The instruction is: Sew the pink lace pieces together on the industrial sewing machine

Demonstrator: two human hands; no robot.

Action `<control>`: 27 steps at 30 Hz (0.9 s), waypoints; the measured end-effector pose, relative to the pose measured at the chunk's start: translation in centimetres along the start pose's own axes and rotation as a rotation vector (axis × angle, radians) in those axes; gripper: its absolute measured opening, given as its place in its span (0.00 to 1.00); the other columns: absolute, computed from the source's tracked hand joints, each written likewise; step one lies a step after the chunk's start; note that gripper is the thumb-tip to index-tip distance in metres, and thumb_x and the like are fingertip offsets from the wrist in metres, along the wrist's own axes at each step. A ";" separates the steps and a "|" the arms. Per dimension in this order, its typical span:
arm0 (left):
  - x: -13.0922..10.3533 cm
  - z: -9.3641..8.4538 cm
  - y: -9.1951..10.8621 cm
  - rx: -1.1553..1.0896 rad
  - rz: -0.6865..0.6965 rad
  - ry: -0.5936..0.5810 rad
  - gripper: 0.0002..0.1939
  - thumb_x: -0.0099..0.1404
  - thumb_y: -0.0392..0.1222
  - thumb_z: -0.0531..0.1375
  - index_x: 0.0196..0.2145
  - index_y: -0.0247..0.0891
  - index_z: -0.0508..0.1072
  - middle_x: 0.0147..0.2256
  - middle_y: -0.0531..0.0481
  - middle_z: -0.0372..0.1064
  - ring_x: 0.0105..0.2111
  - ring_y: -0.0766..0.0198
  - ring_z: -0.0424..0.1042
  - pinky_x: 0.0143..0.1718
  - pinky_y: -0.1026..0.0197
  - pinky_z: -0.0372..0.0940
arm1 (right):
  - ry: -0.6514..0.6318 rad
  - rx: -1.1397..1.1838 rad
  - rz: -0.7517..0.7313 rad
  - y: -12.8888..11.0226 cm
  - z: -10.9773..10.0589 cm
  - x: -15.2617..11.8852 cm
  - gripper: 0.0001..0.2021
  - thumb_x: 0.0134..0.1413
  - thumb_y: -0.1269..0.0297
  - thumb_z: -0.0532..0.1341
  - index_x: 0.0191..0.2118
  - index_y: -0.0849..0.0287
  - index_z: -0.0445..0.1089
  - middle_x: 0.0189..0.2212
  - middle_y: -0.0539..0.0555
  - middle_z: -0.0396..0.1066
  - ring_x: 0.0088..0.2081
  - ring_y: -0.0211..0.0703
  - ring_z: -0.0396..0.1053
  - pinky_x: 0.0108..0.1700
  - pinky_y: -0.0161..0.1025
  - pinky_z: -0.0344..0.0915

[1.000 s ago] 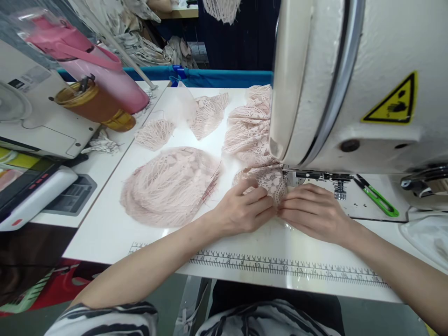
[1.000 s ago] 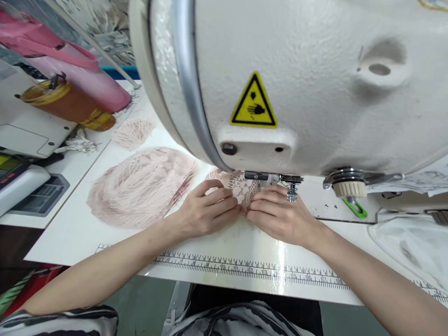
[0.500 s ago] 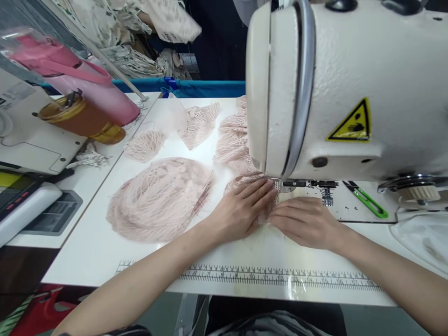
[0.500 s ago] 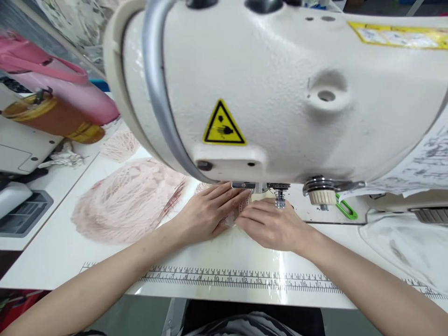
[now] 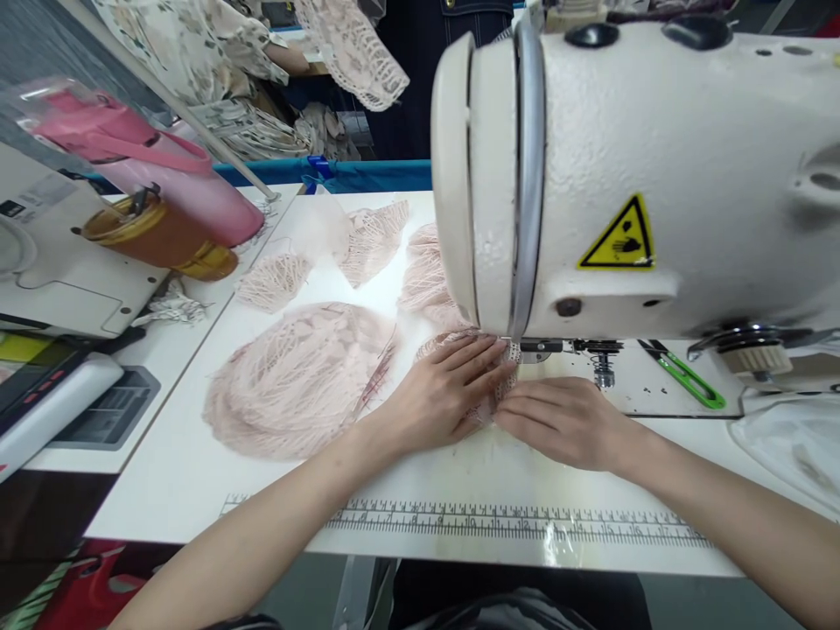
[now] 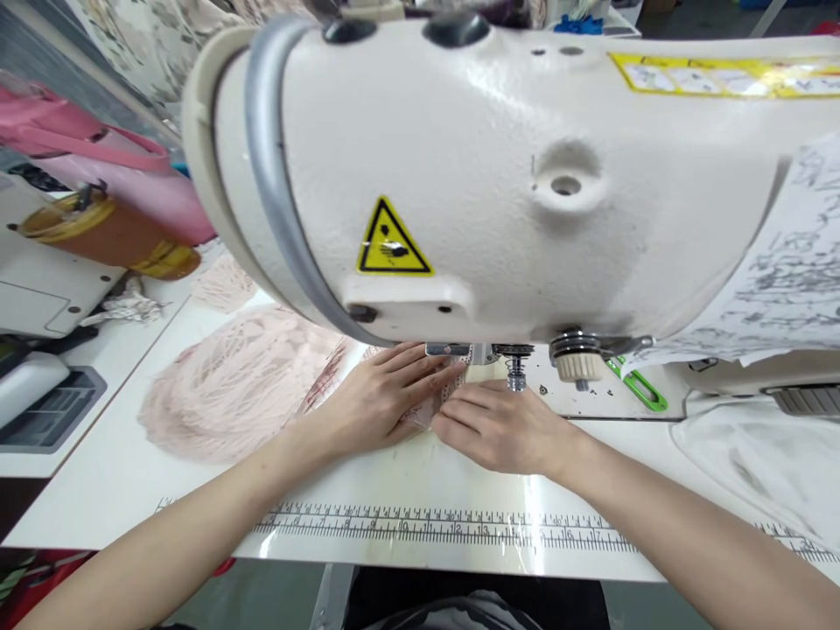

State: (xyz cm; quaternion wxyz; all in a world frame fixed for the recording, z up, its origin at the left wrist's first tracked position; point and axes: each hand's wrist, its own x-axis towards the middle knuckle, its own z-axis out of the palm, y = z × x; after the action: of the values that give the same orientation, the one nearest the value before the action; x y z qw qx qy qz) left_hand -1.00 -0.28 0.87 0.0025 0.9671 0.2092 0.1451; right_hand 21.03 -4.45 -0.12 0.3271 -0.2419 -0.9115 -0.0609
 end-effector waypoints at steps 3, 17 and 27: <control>0.0 0.0 0.1 0.011 -0.012 -0.015 0.25 0.67 0.39 0.52 0.60 0.31 0.65 0.58 0.39 0.67 0.59 0.50 0.65 0.60 0.45 0.60 | 0.011 -0.006 0.008 0.0 0.1 -0.1 0.09 0.57 0.80 0.58 0.35 0.60 0.73 0.32 0.47 0.78 0.36 0.35 0.73 0.34 0.33 0.71; 0.5 0.4 0.5 0.064 -0.049 0.011 0.24 0.68 0.43 0.52 0.58 0.31 0.67 0.56 0.39 0.68 0.58 0.48 0.65 0.59 0.45 0.59 | -0.108 -0.025 0.126 0.3 0.3 -1.6 0.10 0.59 0.75 0.58 0.40 0.54 0.74 0.33 0.50 0.77 0.40 0.39 0.73 0.37 0.34 0.71; 0.8 0.3 0.7 0.088 -0.068 0.027 0.23 0.69 0.44 0.51 0.57 0.32 0.69 0.53 0.39 0.71 0.56 0.48 0.66 0.56 0.45 0.60 | -0.142 -0.079 0.150 0.6 -0.2 -1.5 0.14 0.60 0.78 0.53 0.39 0.55 0.73 0.33 0.48 0.75 0.40 0.36 0.71 0.40 0.33 0.69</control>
State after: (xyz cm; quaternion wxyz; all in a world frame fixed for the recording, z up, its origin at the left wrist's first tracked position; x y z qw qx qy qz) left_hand 0.03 -0.61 0.88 -0.0381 0.9565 0.2484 0.1485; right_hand 22.42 -4.51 -0.92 0.2555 -0.3257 -0.9086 -0.0546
